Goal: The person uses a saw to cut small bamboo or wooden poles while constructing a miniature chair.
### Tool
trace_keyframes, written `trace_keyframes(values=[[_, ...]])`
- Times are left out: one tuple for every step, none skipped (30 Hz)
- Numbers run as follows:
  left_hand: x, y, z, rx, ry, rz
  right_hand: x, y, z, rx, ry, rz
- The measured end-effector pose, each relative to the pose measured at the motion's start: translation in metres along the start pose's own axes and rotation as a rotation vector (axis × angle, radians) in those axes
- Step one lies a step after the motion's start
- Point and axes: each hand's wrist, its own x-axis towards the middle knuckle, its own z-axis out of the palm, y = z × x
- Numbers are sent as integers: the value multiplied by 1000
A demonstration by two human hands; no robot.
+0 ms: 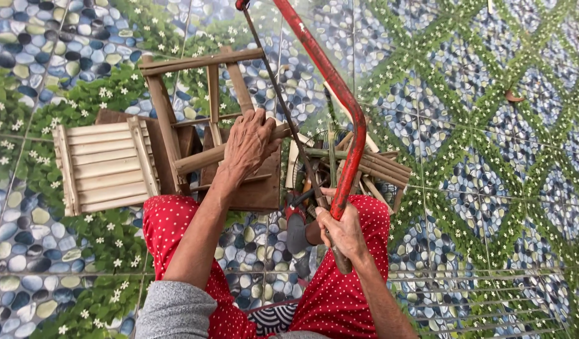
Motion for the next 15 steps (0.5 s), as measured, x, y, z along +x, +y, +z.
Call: trace_keyframes(values=[[2,-1,0,2,7,4,0,0,2,-1,2,-8],[3,-2,1,-4,-9,4,0,1,4,14,12,7],[3,-3,2,-12,-27,-1,0,1,5,26,19,26],[6,-5,13,-13,-23,0,1,2,5,24,20,23],[7,-7,23,40,-10,1,2,3,4,8,28,15],[9,-9,33,94,3,3,2,5,4,-8,36,7],[7,2,24,92,9,3,1,6,3,-12,38,2],[5,12,15,97,19,-28,1,7,2,-19,44,4],[6,24,8,98,34,-58,1,7,-1,-31,53,2],[14,16,15,92,46,-56,6,9,-1,-41,58,-6],[12,14,24,122,21,-69,5,10,-5,-12,48,15],[11,13,34,152,-5,-82,4,12,-9,17,38,36],[10,14,26,156,-7,-93,3,6,-7,16,26,39],[9,15,19,147,-28,-102,3,-1,-6,-7,17,31],[11,15,9,145,-53,-90,1,-6,0,-14,22,19]])
